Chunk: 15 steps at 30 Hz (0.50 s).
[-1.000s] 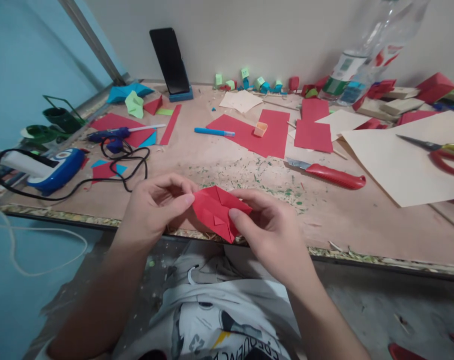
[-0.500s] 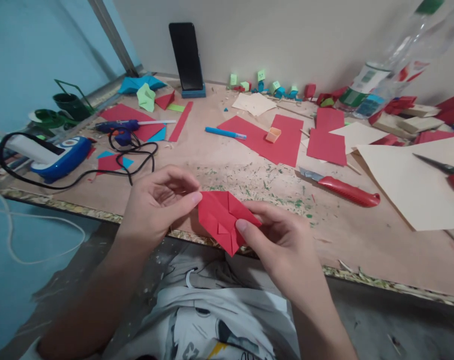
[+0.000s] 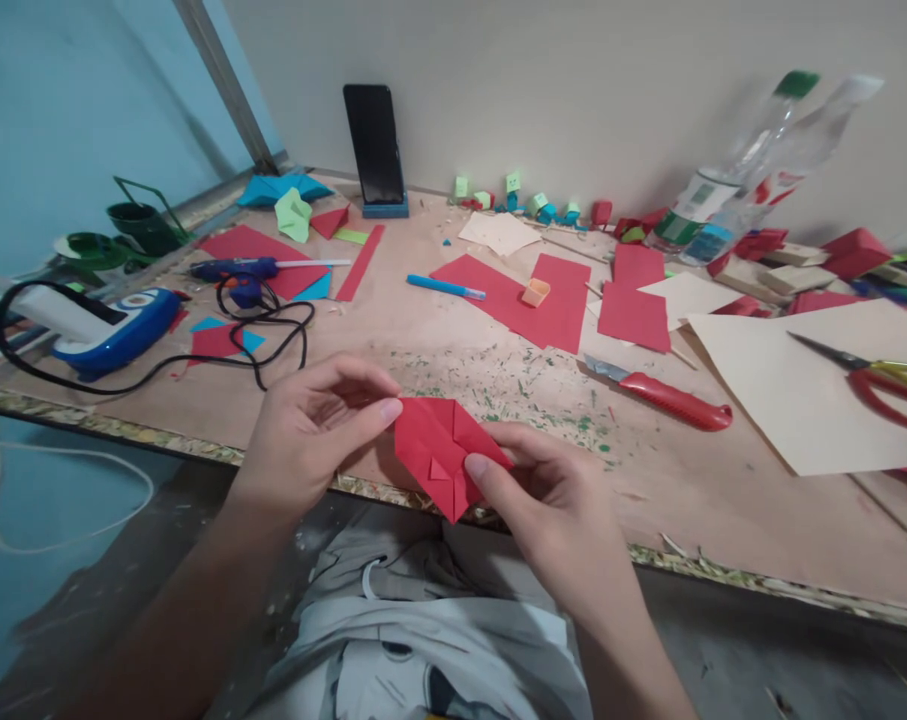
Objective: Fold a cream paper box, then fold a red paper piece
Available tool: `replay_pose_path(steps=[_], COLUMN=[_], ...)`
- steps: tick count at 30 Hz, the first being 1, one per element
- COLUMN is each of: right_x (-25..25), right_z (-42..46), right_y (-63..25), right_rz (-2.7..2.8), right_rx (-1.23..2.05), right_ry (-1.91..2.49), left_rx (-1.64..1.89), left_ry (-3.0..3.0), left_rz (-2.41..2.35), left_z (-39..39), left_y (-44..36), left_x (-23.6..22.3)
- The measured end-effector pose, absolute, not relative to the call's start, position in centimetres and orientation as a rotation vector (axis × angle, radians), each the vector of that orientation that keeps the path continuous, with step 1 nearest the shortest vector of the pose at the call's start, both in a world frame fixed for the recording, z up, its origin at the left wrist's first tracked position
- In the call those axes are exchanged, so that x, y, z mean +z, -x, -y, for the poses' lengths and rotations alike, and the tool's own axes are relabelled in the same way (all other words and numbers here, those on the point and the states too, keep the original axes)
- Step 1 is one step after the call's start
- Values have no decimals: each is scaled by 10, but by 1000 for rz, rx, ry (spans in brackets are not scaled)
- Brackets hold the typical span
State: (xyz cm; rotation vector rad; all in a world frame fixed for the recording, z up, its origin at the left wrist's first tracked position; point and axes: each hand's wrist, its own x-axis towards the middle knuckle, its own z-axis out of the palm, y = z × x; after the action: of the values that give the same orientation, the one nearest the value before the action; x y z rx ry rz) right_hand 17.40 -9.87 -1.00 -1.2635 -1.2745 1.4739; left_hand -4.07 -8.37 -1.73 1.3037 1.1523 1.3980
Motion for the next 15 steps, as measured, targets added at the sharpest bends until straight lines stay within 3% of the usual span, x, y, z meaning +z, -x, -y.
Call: replay_pose_path(steps=[15], right_x=[-11], right_z=[98], right_y=[-173], right_rz=[1252], right_rx=[1497], right_ry=[1210], left_rx=[1151], left_ry=[-1322], left_rz=[-1048], left_z=[87], left_y=[42], left_x=[-13])
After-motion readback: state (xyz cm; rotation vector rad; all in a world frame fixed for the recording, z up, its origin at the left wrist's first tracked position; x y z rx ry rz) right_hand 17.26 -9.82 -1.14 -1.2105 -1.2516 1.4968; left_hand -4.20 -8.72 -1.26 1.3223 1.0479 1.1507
